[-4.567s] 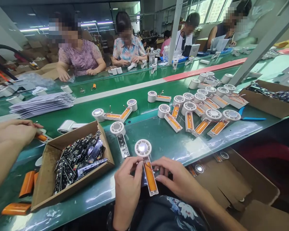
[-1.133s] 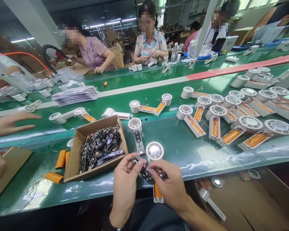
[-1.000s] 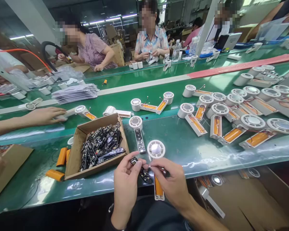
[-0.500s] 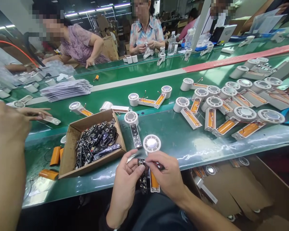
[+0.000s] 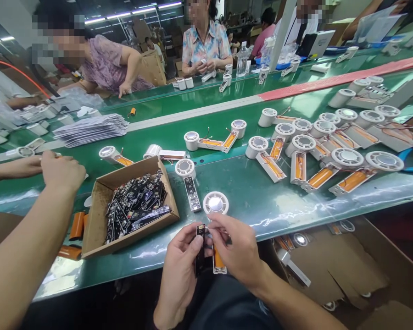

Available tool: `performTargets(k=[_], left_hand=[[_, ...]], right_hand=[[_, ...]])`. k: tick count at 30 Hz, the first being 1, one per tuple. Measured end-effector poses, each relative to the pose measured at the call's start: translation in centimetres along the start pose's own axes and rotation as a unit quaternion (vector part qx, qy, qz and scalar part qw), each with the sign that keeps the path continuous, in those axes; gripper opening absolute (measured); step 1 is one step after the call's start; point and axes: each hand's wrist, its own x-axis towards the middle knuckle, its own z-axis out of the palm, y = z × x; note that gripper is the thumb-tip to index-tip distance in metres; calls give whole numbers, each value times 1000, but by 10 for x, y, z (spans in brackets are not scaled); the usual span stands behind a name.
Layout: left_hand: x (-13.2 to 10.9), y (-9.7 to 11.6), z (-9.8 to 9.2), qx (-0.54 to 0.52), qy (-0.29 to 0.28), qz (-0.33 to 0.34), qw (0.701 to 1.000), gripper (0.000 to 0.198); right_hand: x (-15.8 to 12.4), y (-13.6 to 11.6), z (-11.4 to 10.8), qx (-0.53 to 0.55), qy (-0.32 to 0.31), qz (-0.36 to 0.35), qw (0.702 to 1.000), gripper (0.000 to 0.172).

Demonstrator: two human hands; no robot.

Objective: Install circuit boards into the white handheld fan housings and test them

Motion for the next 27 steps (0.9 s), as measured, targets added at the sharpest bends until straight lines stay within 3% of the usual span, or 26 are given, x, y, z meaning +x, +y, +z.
performTargets(k=[5,13,24,27], left_hand=[[-1,2,-1,2,-12,-11,1000,32],[-2,1,-3,39,-7,17,999,30],[-1,-1,-5,58,-6,26,998,36],[1,-1,-3,55,3,26,998,35]], right_hand=[[-1,3,0,-53,-10,-65,996,31],[2,4,-7,-95,-82,-131,983,36],[2,7,-1,-57,-86,-120,987,45],[3,4,-6,-79,-116,-128,982,42]])
